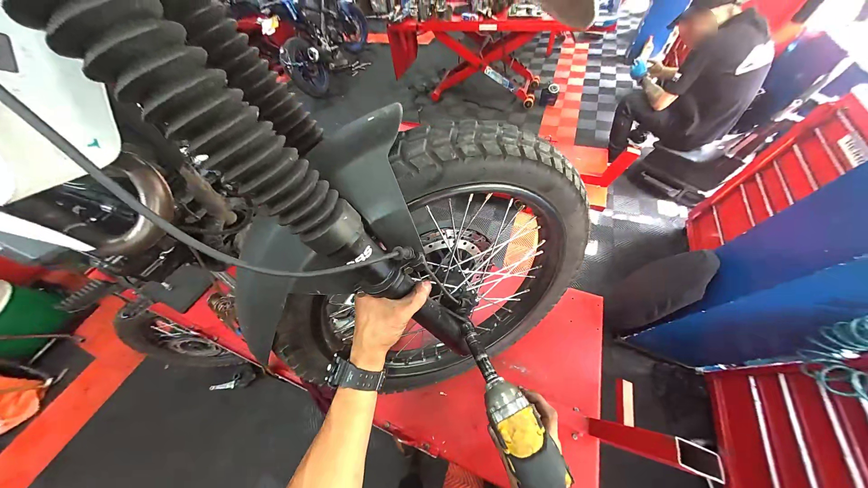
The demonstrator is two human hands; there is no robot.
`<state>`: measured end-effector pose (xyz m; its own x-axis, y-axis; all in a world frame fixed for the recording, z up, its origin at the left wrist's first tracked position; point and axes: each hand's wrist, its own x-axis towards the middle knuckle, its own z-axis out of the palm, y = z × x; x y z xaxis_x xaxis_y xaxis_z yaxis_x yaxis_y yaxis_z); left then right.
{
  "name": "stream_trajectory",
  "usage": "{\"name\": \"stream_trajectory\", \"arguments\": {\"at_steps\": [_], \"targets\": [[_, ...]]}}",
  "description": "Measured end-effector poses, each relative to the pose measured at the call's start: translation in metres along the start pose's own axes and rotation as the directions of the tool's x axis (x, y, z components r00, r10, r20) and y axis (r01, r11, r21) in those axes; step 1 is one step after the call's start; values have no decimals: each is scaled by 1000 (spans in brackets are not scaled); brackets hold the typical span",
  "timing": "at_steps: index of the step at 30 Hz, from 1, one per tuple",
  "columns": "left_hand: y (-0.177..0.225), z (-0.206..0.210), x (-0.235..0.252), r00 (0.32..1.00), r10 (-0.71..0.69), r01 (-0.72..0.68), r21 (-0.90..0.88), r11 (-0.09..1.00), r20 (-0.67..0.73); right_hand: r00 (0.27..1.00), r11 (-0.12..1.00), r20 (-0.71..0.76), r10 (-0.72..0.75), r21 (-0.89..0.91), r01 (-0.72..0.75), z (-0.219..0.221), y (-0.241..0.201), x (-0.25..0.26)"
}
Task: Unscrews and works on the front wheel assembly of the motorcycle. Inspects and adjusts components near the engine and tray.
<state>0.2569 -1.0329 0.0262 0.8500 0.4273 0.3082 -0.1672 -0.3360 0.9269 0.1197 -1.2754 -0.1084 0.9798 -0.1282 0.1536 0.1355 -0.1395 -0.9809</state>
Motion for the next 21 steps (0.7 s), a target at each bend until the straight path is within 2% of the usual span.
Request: {"name": "stream_trajectory", "arguments": {"at_steps": [6, 10, 21], "targets": [[-5, 3, 1, 999, 32, -31, -49, 998, 6, 998, 997, 8, 60, -48, -60, 0, -7, 0], [-8, 3, 2, 999, 48, -48, -82, 995, 1, 998, 998, 11, 66, -15, -66, 1, -6, 0], [-8, 0, 3, 999, 40, -39, -30, 999, 30, 997, 996, 26, 66, 52, -67, 6, -6, 4]]}}
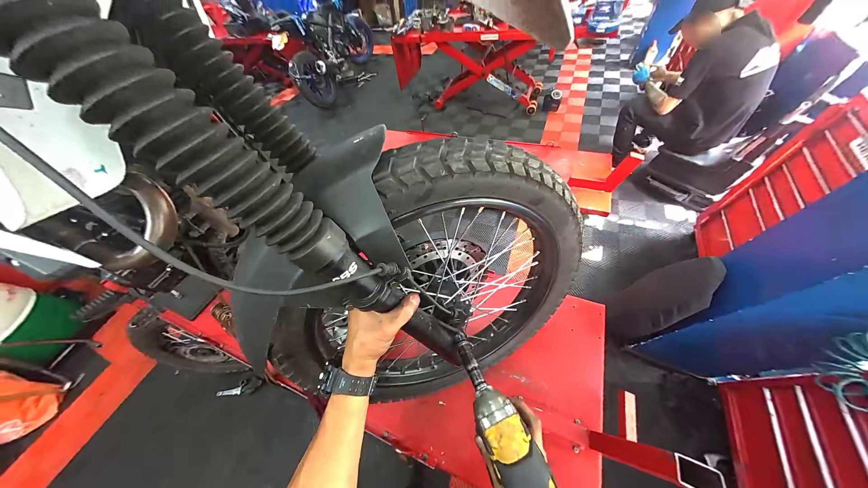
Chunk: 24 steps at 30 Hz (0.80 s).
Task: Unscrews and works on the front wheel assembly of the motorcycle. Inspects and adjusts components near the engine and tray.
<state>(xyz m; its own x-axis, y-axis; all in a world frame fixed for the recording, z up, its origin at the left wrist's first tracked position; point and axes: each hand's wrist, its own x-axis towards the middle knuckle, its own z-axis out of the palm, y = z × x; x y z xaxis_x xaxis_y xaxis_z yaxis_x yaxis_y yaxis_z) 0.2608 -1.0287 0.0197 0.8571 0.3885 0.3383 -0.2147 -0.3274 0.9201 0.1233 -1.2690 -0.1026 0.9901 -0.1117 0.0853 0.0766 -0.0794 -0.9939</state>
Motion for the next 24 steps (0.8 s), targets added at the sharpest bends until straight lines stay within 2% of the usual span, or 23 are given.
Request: {"name": "stream_trajectory", "arguments": {"at_steps": [13, 24], "targets": [[-5, -6, -3, 999, -28, 24, 127, 992, 26, 999, 997, 9, 46, 58, -47, 6, -3, 0], [-10, 1, -2, 998, 47, -46, 49, 998, -37, 998, 995, -1, 56, 78, -55, 6, -3, -1]]}}
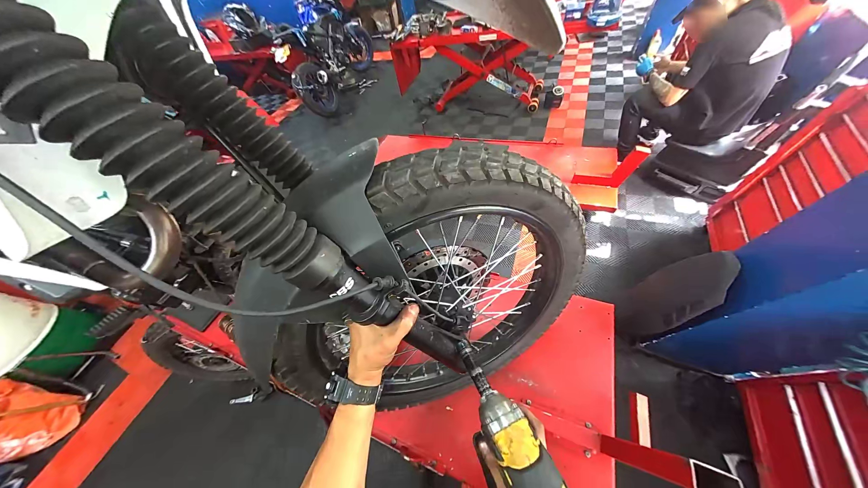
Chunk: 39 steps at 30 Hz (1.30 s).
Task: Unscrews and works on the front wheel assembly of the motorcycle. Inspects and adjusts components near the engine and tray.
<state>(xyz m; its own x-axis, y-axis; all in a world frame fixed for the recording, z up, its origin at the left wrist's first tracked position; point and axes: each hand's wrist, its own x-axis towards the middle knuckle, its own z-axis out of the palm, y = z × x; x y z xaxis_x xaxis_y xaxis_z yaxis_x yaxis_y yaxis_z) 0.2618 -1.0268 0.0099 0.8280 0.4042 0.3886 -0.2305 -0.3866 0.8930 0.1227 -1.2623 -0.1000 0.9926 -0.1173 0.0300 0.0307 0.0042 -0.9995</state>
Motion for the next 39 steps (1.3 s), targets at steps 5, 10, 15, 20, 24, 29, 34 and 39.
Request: {"name": "stream_trajectory", "arguments": {"at_steps": [5, 10, 15, 20, 24, 29, 34, 39], "targets": [[-2, 1, 0, 1000, 16, -16, -40, 999, -1, 1000, 999, -9, 8, -31, -8, 2, -1, -1], [-4, 1, 0, 1000, 5, -4, -43, 999, 23, 1000, 1000, -17, 6, 7, -5, 2, -1, -1], [-3, -2, -1, 1000, 9, -8, -12, 1000, 26, 1000, 999, -3, 0, 40, 0, 2, 0, -3], [-3, -2, -1, 1000, -4, 3, 11, 1000, 11, 1000, 999, 3, -17, 46, 17, 3, 0, -2], [-4, -1, -1, 1000, 0, 0, 2, 1000, 26, 1000, 999, -6, 12, 41, -11, 4, 3, -2], [-4, 1, 0, 999, 40, -40, -22, 999, 9, 1000, 999, -9, -2, 42, 2, 4, 1, -2], [-5, 1, 4, 995, 96, -95, -58, 994, 18, 1000, 997, -11, 14, 79, -13, 4, 4, -1], [-7, 2, 4, 992, 115, -110, -93, 990, 43, 1000, 994, -3, 10, 109, -9, 5, 3, -1]]}}
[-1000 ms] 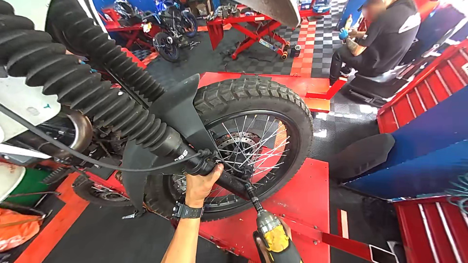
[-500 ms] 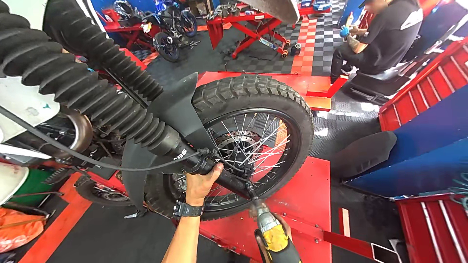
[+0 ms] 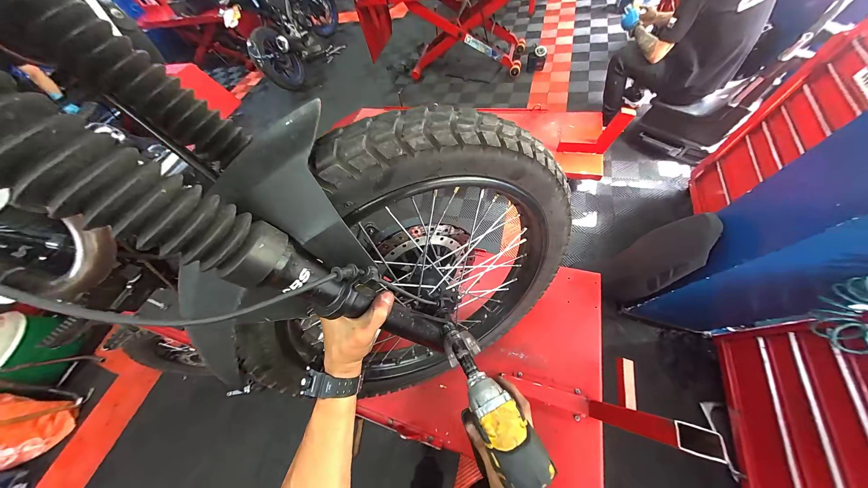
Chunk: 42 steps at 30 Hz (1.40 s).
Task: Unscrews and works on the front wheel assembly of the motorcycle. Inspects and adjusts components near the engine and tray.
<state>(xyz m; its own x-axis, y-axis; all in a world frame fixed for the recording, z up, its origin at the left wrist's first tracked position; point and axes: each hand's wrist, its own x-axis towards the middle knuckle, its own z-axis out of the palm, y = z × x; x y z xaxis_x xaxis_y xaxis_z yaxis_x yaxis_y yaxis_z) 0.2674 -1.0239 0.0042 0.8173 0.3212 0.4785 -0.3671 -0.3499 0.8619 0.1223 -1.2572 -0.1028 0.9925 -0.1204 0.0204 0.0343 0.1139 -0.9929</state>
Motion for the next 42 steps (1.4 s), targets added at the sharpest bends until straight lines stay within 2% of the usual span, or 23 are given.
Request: {"name": "stream_trajectory", "arguments": {"at_steps": [4, 8, 12, 19, 24, 26, 28, 30, 32, 35, 37, 39, 42], "targets": [[1, -1, -5, 1000, -31, 31, 25, 999, 1, 1000, 1000, 4, 21, -16, -21, 0, -2, -3], [0, -2, 1, 1000, 17, -17, 27, 999, 2, 1000, 999, 13, 25, 33, -26, 1, -1, -3], [2, -1, 0, 1000, 13, -13, 8, 1000, 12, 999, 999, 7, 42, -4, -42, 1, -2, -3], [0, -1, -1, 1000, -3, 3, 17, 1000, -8, 998, 998, 27, 52, 41, -53, 0, -2, -1], [4, 0, -6, 997, -71, 71, -19, 997, 11, 996, 996, 60, 71, 43, -74, -3, 8, 1], [14, 1, -12, 990, -138, 138, -8, 990, -30, 995, 996, 74, 72, 42, -75, -7, 10, 2], [22, 4, -17, 985, -141, 141, -8, 990, -98, 993, 998, 101, 57, -24, -55, -11, 5, 4], [27, 5, -20, 979, -156, 144, -97, 985, -127, 987, 987, 137, 85, -144, -65, -15, -13, 9], [31, 6, -20, 976, -204, 180, -234, 955, -82, 980, 971, 144, 137, -215, -104, -16, -36, 16], [27, 5, -12, 981, -192, 188, -351, 917, 23, 981, 972, 181, 63, -235, -19, -23, -14, 3], [19, 8, -5, 989, -150, 138, -385, 913, -1, 981, 963, 185, 59, -271, -7, -23, -12, 0], [11, 10, 0, 992, -122, 105, -393, 914, -20, 979, 951, 168, 116, -303, -60, -20, -23, 5], [4, 6, 1, 994, -113, 109, -361, 926, 10, 943, 917, 121, 309, -302, -261, -13, -55, 16]]}}
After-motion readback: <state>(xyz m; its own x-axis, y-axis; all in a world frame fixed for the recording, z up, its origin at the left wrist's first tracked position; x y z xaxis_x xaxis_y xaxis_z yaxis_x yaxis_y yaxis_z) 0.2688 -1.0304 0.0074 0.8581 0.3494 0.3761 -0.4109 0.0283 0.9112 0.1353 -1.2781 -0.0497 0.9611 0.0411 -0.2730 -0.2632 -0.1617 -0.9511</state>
